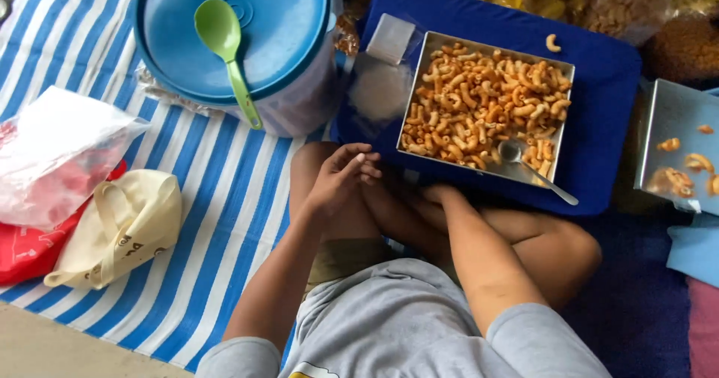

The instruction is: Sorting cashews from a snack mix and packing the mix into small plastic bags using a spoon.

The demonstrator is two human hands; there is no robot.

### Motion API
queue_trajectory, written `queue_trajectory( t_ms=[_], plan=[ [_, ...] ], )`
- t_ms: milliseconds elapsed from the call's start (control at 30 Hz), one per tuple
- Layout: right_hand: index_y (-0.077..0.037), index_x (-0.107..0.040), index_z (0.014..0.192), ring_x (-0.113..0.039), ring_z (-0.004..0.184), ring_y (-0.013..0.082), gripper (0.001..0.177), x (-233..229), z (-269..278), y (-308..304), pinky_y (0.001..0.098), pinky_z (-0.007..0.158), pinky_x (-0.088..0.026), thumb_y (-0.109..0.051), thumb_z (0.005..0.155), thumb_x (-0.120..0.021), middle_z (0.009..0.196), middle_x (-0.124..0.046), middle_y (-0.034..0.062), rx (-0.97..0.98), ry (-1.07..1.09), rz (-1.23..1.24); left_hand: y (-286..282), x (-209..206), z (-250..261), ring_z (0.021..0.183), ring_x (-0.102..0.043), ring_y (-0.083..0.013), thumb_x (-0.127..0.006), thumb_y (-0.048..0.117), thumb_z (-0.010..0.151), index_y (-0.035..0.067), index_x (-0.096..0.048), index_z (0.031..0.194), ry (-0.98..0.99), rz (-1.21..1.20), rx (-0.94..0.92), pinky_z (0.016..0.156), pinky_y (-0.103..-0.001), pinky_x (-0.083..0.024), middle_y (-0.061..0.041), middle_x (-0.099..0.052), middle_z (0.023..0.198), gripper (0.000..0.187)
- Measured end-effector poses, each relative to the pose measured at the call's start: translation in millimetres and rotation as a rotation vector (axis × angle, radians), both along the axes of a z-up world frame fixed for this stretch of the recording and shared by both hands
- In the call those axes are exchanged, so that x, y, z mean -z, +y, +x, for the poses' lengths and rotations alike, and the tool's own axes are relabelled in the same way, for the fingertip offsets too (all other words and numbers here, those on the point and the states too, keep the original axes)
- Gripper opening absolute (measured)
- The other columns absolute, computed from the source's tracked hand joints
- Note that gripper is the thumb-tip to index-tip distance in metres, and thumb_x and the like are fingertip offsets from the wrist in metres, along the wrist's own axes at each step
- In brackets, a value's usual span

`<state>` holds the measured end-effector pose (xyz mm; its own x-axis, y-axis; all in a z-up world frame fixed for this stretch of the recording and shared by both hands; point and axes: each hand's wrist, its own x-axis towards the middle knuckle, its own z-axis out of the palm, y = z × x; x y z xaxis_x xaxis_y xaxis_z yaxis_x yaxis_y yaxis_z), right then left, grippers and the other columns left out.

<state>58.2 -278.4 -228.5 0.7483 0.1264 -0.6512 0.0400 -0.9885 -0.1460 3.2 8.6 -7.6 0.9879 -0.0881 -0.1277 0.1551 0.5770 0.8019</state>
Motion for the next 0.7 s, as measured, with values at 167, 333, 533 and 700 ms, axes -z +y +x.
queue_trajectory(
  t_ms=[167,333,533,700],
  plan=[
    [-0.015,-0.074,0.128,-0.066,0.128,0.0320,0.067,-17,7,7,0.0492,0.105,-0.053,-0.064,0.094,-0.046,0.128,-0.073,0.0144,-0.036,-0.031,-0.017,1,5,4,0.090,-0.078,-0.0367,-0.057,0.007,0.106,-0.008,-0.055,0.131,-0.023,-0.072,0.001,0.072,-0.039,-0.067,-0.029,-0.072,0.118,0.029],
    [-0.017,-0.073,0.130,-0.066,0.128,0.0300,0.057,-6,15,12,0.0473,0.106,-0.053,-0.055,0.096,-0.048,0.129,-0.073,0.0120,-0.068,-0.062,-0.025,0,6,-1,0.089,-0.078,-0.0364,-0.055,0.005,0.106,-0.008,-0.054,0.131,-0.029,-0.093,0.012,0.071,-0.039,-0.067,-0.029,-0.072,0.116,0.028],
    [-0.019,-0.072,0.132,-0.066,0.128,0.0275,0.046,37,-1,-13,0.0450,0.106,-0.053,-0.044,0.099,-0.051,0.130,-0.073,0.0090,-0.088,-0.080,-0.041,2,-1,-10,0.089,-0.078,-0.0361,-0.056,0.007,0.106,-0.007,-0.054,0.132,0.007,-0.114,0.009,0.070,-0.038,-0.067,-0.029,-0.071,0.118,0.030],
    [-0.031,-0.062,0.125,-0.074,0.109,0.0271,0.040,-89,-44,16,0.0453,0.092,-0.058,-0.052,0.092,-0.056,0.106,-0.077,0.0025,0.140,-0.241,-0.002,0,5,-1,0.091,-0.078,-0.0367,-0.056,0.005,0.106,-0.008,-0.054,0.132,-0.046,-0.108,0.044,0.072,-0.038,-0.066,-0.028,-0.071,0.118,0.029]
  ],
)
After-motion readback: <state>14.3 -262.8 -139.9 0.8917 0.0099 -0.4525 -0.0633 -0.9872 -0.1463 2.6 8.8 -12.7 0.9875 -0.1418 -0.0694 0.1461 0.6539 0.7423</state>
